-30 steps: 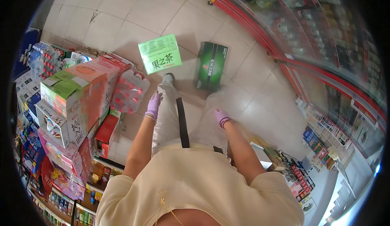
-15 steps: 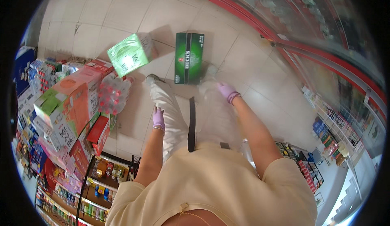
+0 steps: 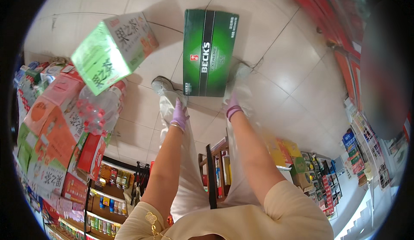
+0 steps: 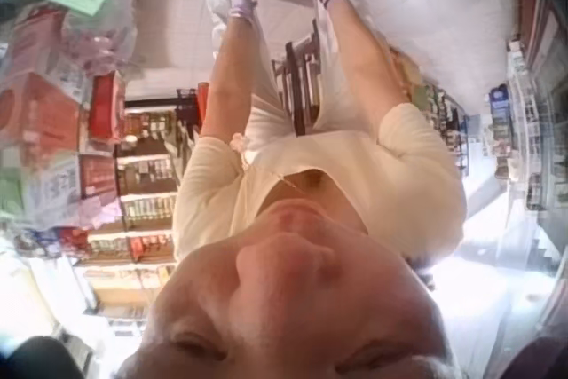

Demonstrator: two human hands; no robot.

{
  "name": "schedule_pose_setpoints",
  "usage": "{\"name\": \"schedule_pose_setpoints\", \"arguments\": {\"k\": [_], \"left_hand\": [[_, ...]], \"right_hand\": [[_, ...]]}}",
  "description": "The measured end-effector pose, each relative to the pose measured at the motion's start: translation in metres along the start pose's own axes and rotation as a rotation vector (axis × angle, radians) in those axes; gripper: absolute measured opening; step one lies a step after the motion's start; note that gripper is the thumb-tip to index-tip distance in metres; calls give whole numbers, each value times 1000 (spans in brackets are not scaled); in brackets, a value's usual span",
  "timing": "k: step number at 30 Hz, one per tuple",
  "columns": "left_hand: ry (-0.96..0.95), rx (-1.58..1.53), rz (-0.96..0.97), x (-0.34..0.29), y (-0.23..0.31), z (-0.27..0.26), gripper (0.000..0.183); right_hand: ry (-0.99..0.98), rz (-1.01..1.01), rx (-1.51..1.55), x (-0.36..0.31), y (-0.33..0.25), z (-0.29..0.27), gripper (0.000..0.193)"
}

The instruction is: The person removes cooked sausages from a roller grill using tongs and places them into a blue tray. They then walk through the store, open a refrigerator, and place the tray inside. The person proceeds to open a cardboard box of bottled beverages and restocks them into the refrigerator.

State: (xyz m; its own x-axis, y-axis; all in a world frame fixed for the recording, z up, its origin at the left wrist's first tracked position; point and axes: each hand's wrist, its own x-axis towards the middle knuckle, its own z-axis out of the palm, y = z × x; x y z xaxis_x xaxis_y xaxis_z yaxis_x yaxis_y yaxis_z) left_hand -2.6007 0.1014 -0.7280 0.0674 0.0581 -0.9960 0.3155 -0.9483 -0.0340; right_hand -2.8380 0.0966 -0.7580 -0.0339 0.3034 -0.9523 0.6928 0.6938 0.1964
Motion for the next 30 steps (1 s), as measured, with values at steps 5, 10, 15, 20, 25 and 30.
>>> {"name": "schedule_pose_setpoints", "arguments": {"k": [5,10,15,20,25,30], "left_hand": [[-125,-247,-101,110,4,0,62],[43,-394,-42,125,-16,4,51],[80,-240,161,60,14,27,54],[71,-108,382,-26,37,34,52],[-33,145,675,-119,110,59,50],[-150,890,854,-158,254,64,37]], "right_hand": [[-81,31,464,80,-10,23,67],[-229,-91,503,91,11,36,28],[-254,-222,276,84,11,11,31],[-183,-440,-458,-20,-18,7,35],[-53,-307,-284,-175,-94,53,77],[114,-527,-861,-252,-174,90,125]]}}
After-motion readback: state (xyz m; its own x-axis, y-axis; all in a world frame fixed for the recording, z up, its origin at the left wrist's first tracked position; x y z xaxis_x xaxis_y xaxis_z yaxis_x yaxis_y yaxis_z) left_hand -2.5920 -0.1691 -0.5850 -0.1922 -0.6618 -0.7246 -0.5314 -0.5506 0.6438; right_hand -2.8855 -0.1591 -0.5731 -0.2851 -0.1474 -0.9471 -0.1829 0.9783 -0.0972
